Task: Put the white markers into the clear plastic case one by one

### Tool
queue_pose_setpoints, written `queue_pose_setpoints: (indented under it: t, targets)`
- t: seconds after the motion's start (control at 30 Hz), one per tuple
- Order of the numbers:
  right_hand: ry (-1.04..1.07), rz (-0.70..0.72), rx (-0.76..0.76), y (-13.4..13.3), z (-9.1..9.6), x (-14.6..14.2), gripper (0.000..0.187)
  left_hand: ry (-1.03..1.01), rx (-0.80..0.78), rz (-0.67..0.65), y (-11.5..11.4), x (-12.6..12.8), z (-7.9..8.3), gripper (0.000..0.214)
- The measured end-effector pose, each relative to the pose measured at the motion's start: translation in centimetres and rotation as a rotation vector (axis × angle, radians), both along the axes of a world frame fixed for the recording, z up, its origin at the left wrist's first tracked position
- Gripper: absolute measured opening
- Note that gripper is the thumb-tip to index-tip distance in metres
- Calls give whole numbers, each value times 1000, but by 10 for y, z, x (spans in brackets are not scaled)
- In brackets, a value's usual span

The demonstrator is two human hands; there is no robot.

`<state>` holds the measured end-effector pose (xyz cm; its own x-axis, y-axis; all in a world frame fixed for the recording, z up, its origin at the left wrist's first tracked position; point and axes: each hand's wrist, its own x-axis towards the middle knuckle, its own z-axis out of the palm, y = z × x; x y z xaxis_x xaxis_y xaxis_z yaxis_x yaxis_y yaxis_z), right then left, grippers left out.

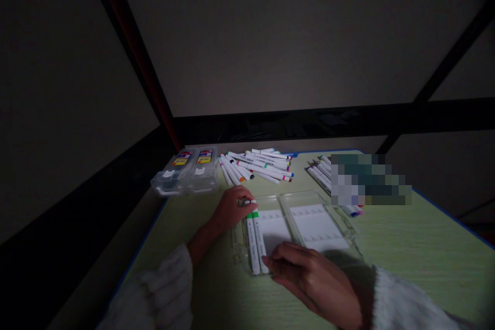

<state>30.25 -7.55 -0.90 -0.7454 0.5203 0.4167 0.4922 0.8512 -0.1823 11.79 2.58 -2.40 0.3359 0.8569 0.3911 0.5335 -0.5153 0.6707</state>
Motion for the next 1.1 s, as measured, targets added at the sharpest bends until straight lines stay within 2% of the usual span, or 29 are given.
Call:
queue_pose_setpoints:
  t: [0.23, 0.7, 0.97, 1.1]
  targets:
    - [4, -3, -45, 0, 1, -1, 20, 3, -20, 13, -1, 0, 1, 3]
    - [20, -21, -85, -1, 2, -2, 27, -9, -28, 6, 1, 1, 1, 4]
    - [-14, -86, 105, -2, -3, -4, 32, -6, -27, 78, -1, 1, 4, 11]
    - [9, -104, 169, -2, -5, -5, 34, -18, -29, 65, -1, 2, 4, 7]
